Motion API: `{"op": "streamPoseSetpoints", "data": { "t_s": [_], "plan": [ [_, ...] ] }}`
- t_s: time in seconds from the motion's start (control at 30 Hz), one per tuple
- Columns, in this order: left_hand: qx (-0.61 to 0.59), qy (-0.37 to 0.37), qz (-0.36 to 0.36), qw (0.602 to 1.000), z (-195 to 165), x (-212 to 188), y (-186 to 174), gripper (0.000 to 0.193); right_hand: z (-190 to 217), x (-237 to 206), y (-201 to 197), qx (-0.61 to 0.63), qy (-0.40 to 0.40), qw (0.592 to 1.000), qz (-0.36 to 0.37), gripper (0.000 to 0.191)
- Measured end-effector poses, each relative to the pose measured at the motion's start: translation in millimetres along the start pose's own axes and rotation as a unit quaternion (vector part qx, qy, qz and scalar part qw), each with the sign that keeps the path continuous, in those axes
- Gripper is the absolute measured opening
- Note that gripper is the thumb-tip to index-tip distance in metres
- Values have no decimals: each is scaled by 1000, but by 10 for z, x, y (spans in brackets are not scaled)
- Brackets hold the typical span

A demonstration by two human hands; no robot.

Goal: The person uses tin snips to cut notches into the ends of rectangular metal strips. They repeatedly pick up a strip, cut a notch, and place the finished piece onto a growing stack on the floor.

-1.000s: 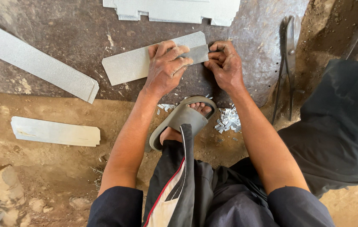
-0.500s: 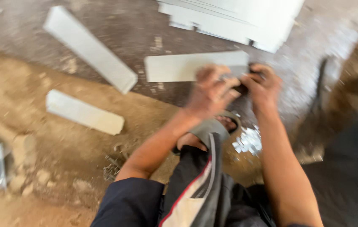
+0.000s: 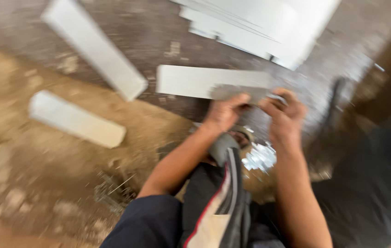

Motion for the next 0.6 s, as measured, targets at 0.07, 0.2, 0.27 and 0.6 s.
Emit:
{"op": "streamPoseSetpoints", "data": {
  "t_s": [0.07, 0.2, 0.27, 0.6],
  "plan": [
    [46, 53, 17, 997, 44, 18, -50, 36, -42, -69, -102, -83, 17, 996, -12, 36],
    [10, 32, 38, 999, 113, 36, -188, 26, 26, -328, -678, -342, -99, 923, -146, 49],
    [24, 48, 41, 998, 94, 42, -250, 25, 28, -464, -1018, -484, -57, 838, -244, 50],
    [60, 54, 63, 995, 157, 62, -346, 23, -6, -555, -1555, -682, -83, 704, -179, 33]
  ]
}}
Point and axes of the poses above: each hand's wrist, its own x-axis towards the middle knuckle, its own y-axis out of the palm, z = x × y, the point moved 3 cm from there along x, towards the middle knuckle, and after that the axes turned 12 degrees about -x, right-handed, at the moved point
